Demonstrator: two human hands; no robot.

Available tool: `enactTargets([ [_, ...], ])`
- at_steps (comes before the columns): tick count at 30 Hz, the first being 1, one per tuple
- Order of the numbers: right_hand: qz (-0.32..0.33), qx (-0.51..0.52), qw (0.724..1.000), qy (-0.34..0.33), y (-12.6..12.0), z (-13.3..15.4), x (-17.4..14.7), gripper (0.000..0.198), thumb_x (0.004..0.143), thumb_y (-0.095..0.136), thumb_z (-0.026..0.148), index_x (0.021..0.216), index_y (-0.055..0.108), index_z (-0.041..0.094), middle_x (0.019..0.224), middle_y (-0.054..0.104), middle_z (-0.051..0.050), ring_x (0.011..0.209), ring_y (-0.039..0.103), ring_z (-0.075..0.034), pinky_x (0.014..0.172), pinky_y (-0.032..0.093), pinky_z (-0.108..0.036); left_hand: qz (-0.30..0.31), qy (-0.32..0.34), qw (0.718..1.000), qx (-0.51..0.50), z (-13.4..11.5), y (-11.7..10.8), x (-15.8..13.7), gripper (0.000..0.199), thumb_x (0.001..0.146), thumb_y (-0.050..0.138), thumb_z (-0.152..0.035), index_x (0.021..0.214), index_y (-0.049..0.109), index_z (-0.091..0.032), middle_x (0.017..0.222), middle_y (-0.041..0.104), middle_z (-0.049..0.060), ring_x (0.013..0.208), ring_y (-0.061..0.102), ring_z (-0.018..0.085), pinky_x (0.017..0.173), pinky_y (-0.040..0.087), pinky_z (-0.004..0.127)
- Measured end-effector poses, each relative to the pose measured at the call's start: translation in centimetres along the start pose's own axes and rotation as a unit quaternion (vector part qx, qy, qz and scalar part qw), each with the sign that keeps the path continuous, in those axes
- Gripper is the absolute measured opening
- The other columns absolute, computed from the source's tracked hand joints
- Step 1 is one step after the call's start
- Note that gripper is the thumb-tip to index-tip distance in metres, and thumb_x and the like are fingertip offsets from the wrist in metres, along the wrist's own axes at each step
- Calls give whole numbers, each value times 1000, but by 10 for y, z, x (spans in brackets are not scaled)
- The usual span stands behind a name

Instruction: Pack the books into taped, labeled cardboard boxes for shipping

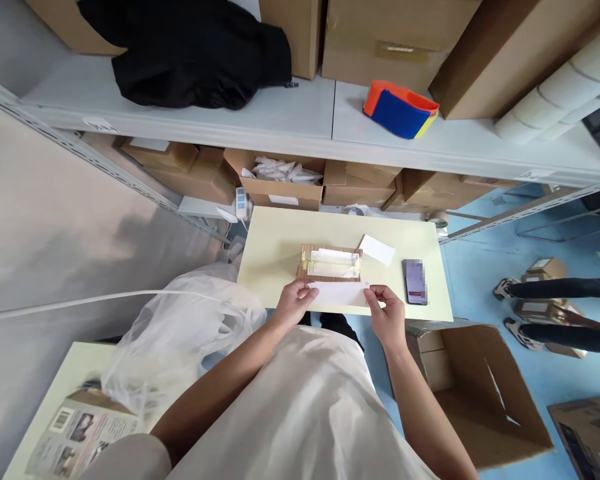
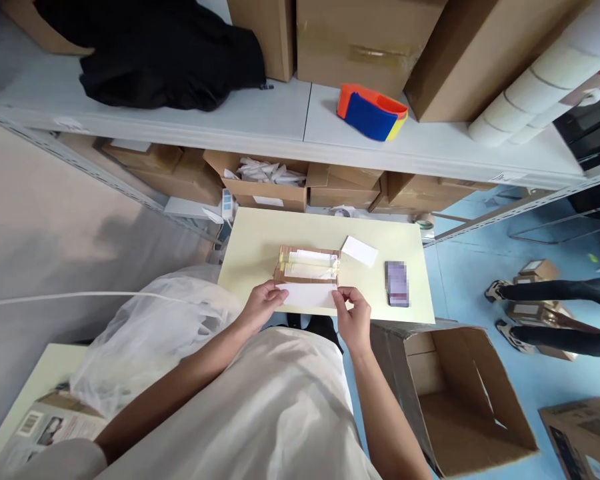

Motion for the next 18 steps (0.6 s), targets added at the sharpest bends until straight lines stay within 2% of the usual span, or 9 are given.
enactTargets([
  [3, 11, 30, 999, 29, 9, -16, 8, 29, 78, 61, 47, 78, 62, 18, 71, 62, -3, 65, 52, -15, 64, 42, -29, -34, 23, 998, 54, 7, -8, 13, 25, 76, 59, -37, 91, 64, -17, 81, 68, 4, 80, 65, 18, 69, 51, 28],
  [5, 8, 53, 997, 49, 17, -27, 20, 31, 76, 62, 49, 79, 63, 17, 69, 63, -3, 61, 51, -14, 60, 42, -28, -58, 40, 995, 71, 6, -14, 28, 28, 75, 61, -34, 96, 61, -17, 78, 67, 2, 76, 65, 17, 70, 51, 28],
  [7, -4, 60, 996, 64, 24, -38, 35, 34, 75, 62, 50, 81, 63, 16, 67, 63, -3, 58, 51, -14, 58, 42, -28, -89, 43, 992, 80, 6, -22, 45, 41, 71, 65, -31, 108, 53, -17, 76, 67, 0, 73, 65, 16, 71, 50, 28],
  [9, -21, 35, 997, 67, 29, -46, 50, 38, 73, 63, 50, 90, 63, 16, 68, 64, -3, 59, 53, -16, 59, 42, -29, -120, 27, 986, 110, 5, -30, 61, 54, 69, 69, -29, 116, 45, -18, 76, 68, 0, 73, 66, 16, 72, 50, 29],
  [12, -48, -40, 997, 52, 34, -50, 68, 47, 73, 62, 48, 107, 56, 17, 72, 66, -3, 64, 58, -18, 63, 42, -31, -143, 1, 967, 212, -1, -35, 78, 60, 69, 70, -28, 119, 40, -19, 78, 70, 2, 82, 68, 21, 77, 48, 33],
  [15, -53, -112, 992, 32, 40, -49, 77, 42, 76, 58, 45, 109, 54, 18, 77, 67, -4, 69, 59, -20, 65, 40, -32, -155, -6, 938, 311, -11, -34, 85, 61, 70, 70, -27, 121, 36, -19, 80, 73, 4, 98, 65, 26, 86, 43, 41],
  [18, -54, -142, 988, 28, 45, -52, 80, 37, 78, 54, 42, 107, 53, 19, 80, 68, -4, 69, 59, -20, 63, 38, -31, -158, -6, 920, 358, -16, -29, 90, 60, 72, 68, -26, 121, 34, -20, 81, 73, 4, 103, 64, 27, 90, 38, 44],
])
Point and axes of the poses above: each hand's wrist, its own x-axis towards the middle knuckle, its own y-axis out of the palm, z = x × y, the point moved 10 cm from there along x, towards the middle knuckle
